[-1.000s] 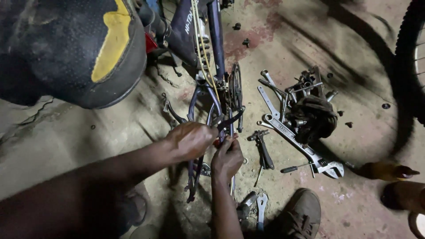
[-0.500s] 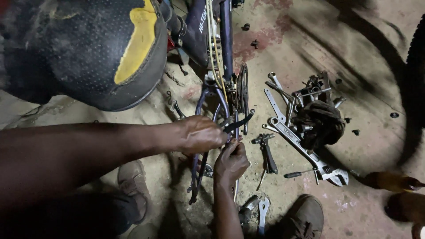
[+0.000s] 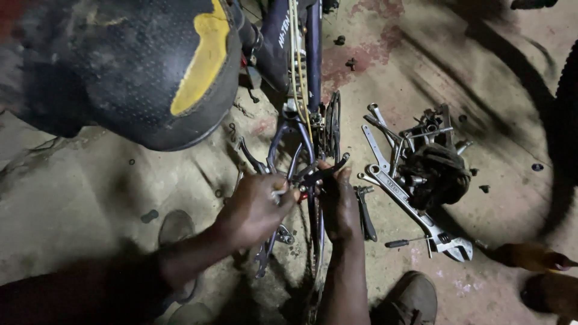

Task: The person is repairing a bicycle's rear derailleur and brake system. They use a wrench to tighten bolts on the derailleur and a screwdriver to adjust the brake cable tension. The person also uses a rag to wipe grease from the components and applies lubricant from a small container.

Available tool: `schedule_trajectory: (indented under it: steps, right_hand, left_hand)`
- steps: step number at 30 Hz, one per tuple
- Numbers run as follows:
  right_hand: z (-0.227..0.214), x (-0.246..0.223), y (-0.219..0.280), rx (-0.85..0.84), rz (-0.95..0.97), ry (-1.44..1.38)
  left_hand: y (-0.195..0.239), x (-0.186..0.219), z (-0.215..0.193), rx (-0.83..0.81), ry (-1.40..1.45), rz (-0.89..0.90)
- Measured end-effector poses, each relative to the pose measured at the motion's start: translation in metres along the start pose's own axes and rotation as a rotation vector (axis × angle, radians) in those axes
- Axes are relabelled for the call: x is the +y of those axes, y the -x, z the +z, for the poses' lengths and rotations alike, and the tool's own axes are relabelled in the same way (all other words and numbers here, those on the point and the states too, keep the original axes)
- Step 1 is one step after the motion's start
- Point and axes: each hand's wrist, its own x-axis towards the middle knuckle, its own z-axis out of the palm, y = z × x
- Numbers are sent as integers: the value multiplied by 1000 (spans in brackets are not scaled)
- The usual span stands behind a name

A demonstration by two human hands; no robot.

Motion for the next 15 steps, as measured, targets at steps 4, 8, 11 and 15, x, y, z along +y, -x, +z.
schedule_trajectory:
  steps: [4,8,11,15]
  right_hand:
    - [-4,-1,-19,-142,113,1]
    - [9,-21,-19,-84,258,35]
    - [21,-30,-29,-9,308,304]
    - [23,-21,-45,105,353,594]
  left_hand:
    - [100,5,48,47,-1623,573]
    - [117,1,45,194,-1574,428]
    - [96,-3,23,44,-1614,494]
    - [88,-11,30,-45,-1687,600]
